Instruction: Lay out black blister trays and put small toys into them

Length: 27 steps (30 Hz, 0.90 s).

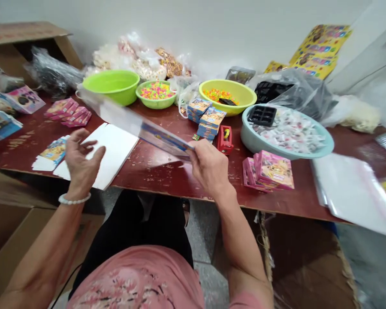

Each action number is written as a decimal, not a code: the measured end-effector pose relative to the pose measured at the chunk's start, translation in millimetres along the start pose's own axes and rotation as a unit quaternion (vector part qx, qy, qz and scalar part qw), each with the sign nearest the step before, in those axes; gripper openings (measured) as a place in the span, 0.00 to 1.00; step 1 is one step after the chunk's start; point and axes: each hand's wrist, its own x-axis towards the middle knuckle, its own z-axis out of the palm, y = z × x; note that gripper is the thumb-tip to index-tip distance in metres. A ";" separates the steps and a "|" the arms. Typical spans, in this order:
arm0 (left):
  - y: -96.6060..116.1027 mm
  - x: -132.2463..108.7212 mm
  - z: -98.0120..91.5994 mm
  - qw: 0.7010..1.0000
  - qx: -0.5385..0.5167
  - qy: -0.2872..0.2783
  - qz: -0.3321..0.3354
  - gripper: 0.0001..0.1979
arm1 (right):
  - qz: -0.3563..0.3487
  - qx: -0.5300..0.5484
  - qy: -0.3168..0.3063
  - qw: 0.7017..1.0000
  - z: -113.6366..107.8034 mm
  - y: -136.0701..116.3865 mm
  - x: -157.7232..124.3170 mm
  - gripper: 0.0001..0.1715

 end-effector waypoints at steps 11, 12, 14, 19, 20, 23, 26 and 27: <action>-0.4 -87.5 25.7 0.804 0.250 -0.370 0.393 0.12 | -0.078 -0.190 -0.267 0.942 67.1 -16.9 -126.8 0.11; -8.3 -95.6 26.4 0.800 0.254 -0.390 0.380 0.12 | -0.061 -0.171 -0.297 0.937 70.6 -16.6 -135.1 0.12; -18.9 -107.3 26.3 0.791 0.263 -0.414 0.367 0.13 | -0.029 -0.143 -0.345 0.927 73.9 -18.0 -144.5 0.15; -20.5 -104.7 31.0 0.770 0.286 -0.429 0.376 0.16 | 0.041 -0.097 -0.423 0.900 65.2 -16.3 -127.0 0.16; -18.9 -97.5 34.0 0.765 0.286 -0.448 0.365 0.16 | 0.062 -0.068 -0.435 0.896 63.1 -12.0 -118.3 0.15; -15.1 -63.5 50.3 0.752 0.269 -0.541 0.262 0.13 | 0.153 0.052 -0.472 0.867 63.4 7.8 -89.9 0.10; -15.6 -23.1 79.1 0.729 0.245 -0.632 0.097 0.08 | 0.284 0.062 -0.494 0.820 72.9 27.6 -68.2 0.05; -16.7 -11.8 90.6 0.715 0.251 -0.650 0.057 0.10 | 0.317 0.031 -0.495 0.808 76.1 32.1 -63.9 0.08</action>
